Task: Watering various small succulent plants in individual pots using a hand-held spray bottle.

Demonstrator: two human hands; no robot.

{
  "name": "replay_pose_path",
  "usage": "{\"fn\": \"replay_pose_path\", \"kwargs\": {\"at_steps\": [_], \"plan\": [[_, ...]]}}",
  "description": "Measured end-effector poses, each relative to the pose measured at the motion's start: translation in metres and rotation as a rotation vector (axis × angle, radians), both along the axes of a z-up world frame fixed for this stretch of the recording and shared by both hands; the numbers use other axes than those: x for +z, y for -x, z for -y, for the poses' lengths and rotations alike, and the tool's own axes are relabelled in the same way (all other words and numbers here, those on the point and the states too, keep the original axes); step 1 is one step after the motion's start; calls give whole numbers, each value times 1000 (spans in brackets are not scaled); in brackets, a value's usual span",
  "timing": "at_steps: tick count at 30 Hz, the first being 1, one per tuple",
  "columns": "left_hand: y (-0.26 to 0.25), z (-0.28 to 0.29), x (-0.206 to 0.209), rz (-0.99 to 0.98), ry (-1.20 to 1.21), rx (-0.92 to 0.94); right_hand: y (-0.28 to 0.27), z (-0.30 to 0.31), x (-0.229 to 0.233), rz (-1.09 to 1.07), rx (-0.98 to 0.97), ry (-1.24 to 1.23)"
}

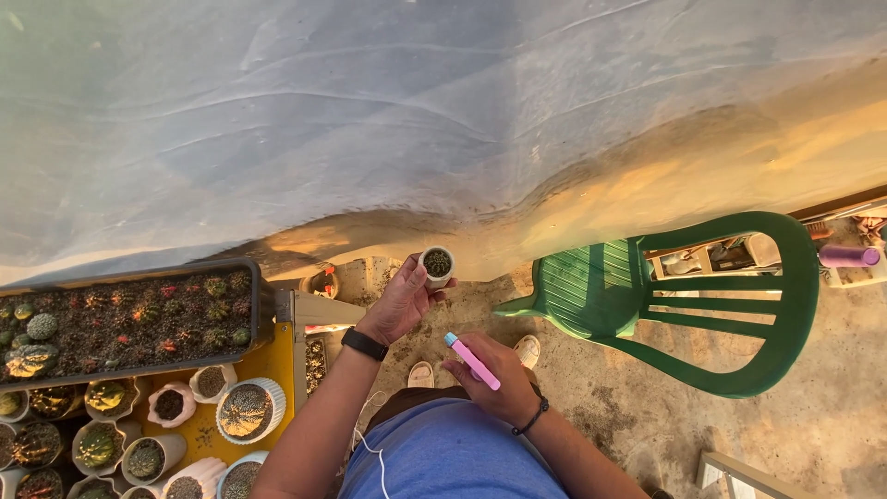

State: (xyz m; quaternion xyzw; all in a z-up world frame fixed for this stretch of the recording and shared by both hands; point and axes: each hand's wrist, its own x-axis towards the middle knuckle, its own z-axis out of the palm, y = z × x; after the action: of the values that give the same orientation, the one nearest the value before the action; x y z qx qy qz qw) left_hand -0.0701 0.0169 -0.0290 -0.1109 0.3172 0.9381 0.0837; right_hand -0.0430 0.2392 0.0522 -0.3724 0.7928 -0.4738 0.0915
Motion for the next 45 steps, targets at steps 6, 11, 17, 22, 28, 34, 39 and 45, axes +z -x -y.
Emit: {"fn": "replay_pose_path", "kwargs": {"at_steps": [6,11,17,22,28,34,39,45], "plan": [[1,0,-5,-2,19,-19,-2,-9,-8,35,-193,78],[-2,1,-20,47,8,-23,-9,-5,9,64,-282,160],[-15,5,-16,22,13,-43,-17,0,19,139,-410,167],[-26,10,-15,24,11,-34,-22,8,22,-30,-426,142],[-39,14,-6,29,43,-62,-30,15,11,164,-479,139],[-45,19,1,41,-6,-52,-38,22,8,175,-373,129],[-46,24,2,9,0,-53,-44,20,-5,154,-351,60],[-46,24,10,25,-33,-81,-48,18,-7,128,-386,7]]}}
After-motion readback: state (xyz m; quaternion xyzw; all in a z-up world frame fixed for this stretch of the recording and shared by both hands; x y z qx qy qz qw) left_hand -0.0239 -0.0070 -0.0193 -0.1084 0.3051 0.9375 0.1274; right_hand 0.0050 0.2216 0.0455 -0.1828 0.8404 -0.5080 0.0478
